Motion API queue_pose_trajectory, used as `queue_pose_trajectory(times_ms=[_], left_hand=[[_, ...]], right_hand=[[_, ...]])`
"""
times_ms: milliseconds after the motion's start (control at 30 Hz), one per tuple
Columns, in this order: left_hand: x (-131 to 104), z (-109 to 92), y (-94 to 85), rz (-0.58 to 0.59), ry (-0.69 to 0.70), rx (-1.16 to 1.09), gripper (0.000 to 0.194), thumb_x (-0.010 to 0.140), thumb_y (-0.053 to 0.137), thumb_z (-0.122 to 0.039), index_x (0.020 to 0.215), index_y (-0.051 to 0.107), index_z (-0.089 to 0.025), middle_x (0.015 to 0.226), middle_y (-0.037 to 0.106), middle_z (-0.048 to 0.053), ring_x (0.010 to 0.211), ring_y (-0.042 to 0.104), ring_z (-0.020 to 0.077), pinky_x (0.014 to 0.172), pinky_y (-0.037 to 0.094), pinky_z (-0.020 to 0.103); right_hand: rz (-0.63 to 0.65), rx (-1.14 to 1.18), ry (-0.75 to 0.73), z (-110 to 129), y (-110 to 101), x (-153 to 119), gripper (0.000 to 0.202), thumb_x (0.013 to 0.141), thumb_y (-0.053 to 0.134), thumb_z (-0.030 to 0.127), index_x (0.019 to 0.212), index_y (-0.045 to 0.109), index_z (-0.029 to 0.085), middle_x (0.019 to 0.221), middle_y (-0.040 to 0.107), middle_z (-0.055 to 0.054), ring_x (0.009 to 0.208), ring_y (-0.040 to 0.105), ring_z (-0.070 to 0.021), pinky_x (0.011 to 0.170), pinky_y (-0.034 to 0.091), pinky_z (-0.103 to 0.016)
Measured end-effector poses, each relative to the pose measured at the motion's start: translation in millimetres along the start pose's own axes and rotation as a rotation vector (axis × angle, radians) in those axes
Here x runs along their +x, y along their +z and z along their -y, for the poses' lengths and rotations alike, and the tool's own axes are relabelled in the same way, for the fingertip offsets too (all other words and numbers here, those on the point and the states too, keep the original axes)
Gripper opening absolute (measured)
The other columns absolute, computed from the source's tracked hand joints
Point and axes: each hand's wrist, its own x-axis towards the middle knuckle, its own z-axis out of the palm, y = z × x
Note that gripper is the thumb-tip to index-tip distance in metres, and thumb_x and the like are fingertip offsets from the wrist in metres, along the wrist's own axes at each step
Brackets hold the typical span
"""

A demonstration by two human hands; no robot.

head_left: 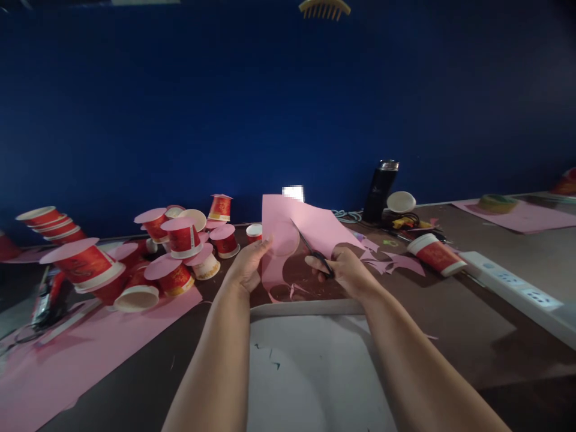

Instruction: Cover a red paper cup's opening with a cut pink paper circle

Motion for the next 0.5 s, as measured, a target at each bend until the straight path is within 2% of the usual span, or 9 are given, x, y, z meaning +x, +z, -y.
queue_pose_trajectory(times_ms=[67, 100, 233, 267, 300, 333, 367, 433, 500], left_hand=[[1.4, 0.8, 1.8, -0.001, -0.004, 0.035, 0.039, 0.070, 0.072, -0.036, 0.099, 0.066, -0.010, 0.081, 0.070, 0.009, 0.070, 0.065, 0.0169, 0.068, 0.051, 0.028], [2.2, 1.0, 2.8, -0.044, 0.023, 0.079, 0.040, 0.070, 0.071, -0.038, 0.099, 0.066, -0.011, 0.080, 0.070, 0.007, 0.066, 0.064, 0.0152, 0.065, 0.050, 0.026], [3.5, 2.3, 10.4, -0.469, 0.370, 0.417, 0.032, 0.070, 0.070, -0.040, 0.092, 0.067, -0.017, 0.075, 0.067, 0.002, 0.065, 0.060, 0.0119, 0.061, 0.044, 0.021], [2.8, 3.7, 13.9, -0.538, 0.461, 0.519, 0.027, 0.071, 0.068, -0.040, 0.087, 0.068, -0.018, 0.075, 0.067, 0.001, 0.067, 0.060, 0.0124, 0.062, 0.043, 0.020], [1.6, 5.9, 17.9, -0.544, 0.512, 0.610, 0.024, 0.072, 0.067, -0.041, 0.079, 0.069, -0.018, 0.072, 0.067, 0.002, 0.068, 0.060, 0.0131, 0.063, 0.042, 0.020], [0.2, 8.9, 22.3, -0.464, 0.500, 0.684, 0.027, 0.075, 0.063, -0.044, 0.072, 0.069, -0.018, 0.067, 0.067, 0.002, 0.066, 0.059, 0.0139, 0.063, 0.041, 0.021], [-1.3, 12.6, 26.7, -0.324, 0.437, 0.734, 0.031, 0.076, 0.061, -0.046, 0.068, 0.069, -0.017, 0.062, 0.066, 0.003, 0.063, 0.058, 0.0144, 0.060, 0.041, 0.021], [-4.0, 21.1, 34.3, -0.024, 0.217, 0.741, 0.038, 0.076, 0.059, -0.052, 0.066, 0.070, -0.016, 0.055, 0.064, 0.005, 0.052, 0.055, 0.0143, 0.051, 0.037, 0.022], [-6.1, 28.6, 39.0, 0.144, -0.030, 0.701, 0.051, 0.078, 0.050, -0.060, 0.072, 0.071, -0.014, 0.054, 0.064, 0.007, 0.041, 0.048, 0.0121, 0.043, 0.033, 0.022]], right_hand=[[-0.061, 0.109, -0.001, -4.5, 4.8, 3.7, 0.038, 0.062, 0.075, 0.046, 0.074, 0.067, 0.011, 0.057, 0.061, -0.002, 0.046, 0.050, -0.0085, 0.045, 0.036, -0.021], [-0.090, 0.152, -0.003, -6.3, 6.9, 5.2, 0.040, 0.062, 0.076, 0.046, 0.077, 0.068, 0.011, 0.057, 0.062, -0.001, 0.046, 0.050, -0.0086, 0.045, 0.037, -0.021], [-0.222, 0.213, -0.004, -10.0, 11.9, 8.3, 0.039, 0.062, 0.076, 0.046, 0.074, 0.067, 0.010, 0.053, 0.059, -0.001, 0.045, 0.050, -0.0093, 0.045, 0.037, -0.022], [-0.242, 0.216, -0.002, -10.2, 12.3, 8.5, 0.039, 0.062, 0.076, 0.046, 0.073, 0.067, 0.010, 0.051, 0.058, -0.001, 0.044, 0.049, -0.0094, 0.044, 0.037, -0.022], [-0.254, 0.222, 0.001, -10.1, 12.5, 8.3, 0.039, 0.063, 0.075, 0.047, 0.071, 0.067, 0.010, 0.049, 0.057, -0.001, 0.044, 0.048, -0.0095, 0.044, 0.037, -0.022], [-0.259, 0.228, 0.001, -9.7, 12.6, 7.9, 0.039, 0.064, 0.074, 0.048, 0.069, 0.066, 0.010, 0.048, 0.056, -0.001, 0.042, 0.047, -0.0094, 0.043, 0.036, -0.022], [-0.254, 0.237, -0.001, -8.8, 12.8, 7.2, 0.040, 0.064, 0.074, 0.049, 0.067, 0.066, 0.010, 0.046, 0.055, -0.001, 0.042, 0.046, -0.0092, 0.042, 0.036, -0.022], [-0.226, 0.267, -0.005, -6.1, 13.3, 5.0, 0.041, 0.065, 0.073, 0.051, 0.064, 0.065, 0.011, 0.045, 0.054, -0.001, 0.041, 0.045, -0.0089, 0.041, 0.035, -0.022], [-0.174, 0.304, 0.001, -2.7, 14.4, 2.1, 0.043, 0.066, 0.071, 0.054, 0.066, 0.066, 0.011, 0.046, 0.055, -0.001, 0.040, 0.046, -0.0097, 0.040, 0.035, -0.022]])
